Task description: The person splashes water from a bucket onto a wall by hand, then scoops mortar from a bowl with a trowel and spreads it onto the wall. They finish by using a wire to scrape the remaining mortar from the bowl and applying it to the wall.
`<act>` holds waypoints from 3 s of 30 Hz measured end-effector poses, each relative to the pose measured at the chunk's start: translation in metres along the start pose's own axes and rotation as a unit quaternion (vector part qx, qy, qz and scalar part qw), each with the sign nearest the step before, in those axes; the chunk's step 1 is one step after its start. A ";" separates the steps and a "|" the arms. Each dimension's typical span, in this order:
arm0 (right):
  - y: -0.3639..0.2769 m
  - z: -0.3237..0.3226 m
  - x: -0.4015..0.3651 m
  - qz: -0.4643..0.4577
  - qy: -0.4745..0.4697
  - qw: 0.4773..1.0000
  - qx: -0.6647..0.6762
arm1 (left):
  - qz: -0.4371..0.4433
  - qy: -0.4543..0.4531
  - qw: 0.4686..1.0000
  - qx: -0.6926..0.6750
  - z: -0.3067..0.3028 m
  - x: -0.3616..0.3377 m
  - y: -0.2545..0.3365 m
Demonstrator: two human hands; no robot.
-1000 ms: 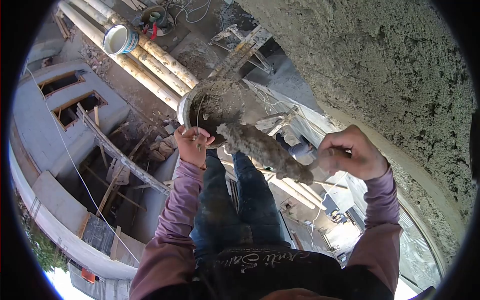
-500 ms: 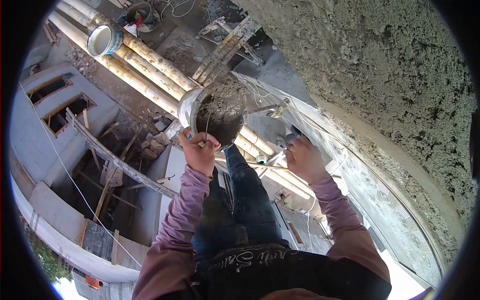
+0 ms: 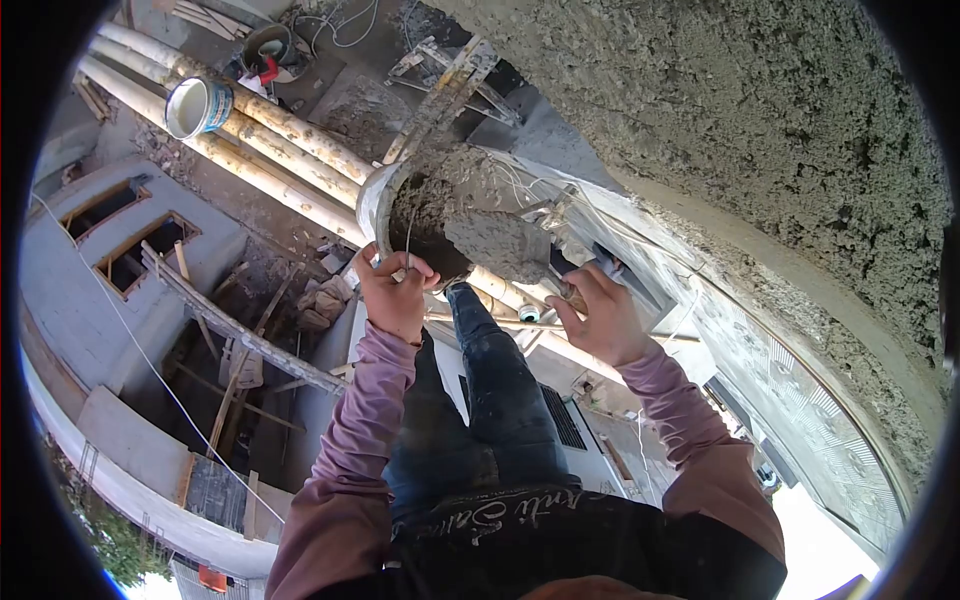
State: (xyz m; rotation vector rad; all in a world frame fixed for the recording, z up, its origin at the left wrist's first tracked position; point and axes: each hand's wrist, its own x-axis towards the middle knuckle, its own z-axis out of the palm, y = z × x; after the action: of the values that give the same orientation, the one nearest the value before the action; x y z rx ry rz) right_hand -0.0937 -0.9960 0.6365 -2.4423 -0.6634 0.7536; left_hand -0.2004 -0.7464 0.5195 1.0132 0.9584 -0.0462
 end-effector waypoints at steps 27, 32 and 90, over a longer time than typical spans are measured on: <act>0.117 0.117 0.023 -0.001 -0.068 0.983 -0.168 | 0.020 -0.056 0.990 0.130 0.051 -0.060 -0.032; 0.092 0.101 0.004 0.036 -0.033 0.999 -0.007 | -0.007 -0.035 0.997 0.065 0.045 -0.050 -0.002; -0.144 -0.206 0.118 0.111 0.249 0.940 0.203 | -0.015 0.173 0.983 -0.060 -0.122 -0.001 0.045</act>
State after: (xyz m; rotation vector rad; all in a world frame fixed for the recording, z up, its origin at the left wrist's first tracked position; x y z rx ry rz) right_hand 0.0760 -0.8831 0.8255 -2.2009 -0.0282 0.2825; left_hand -0.2605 -0.6320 0.5301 0.9103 1.2781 0.1659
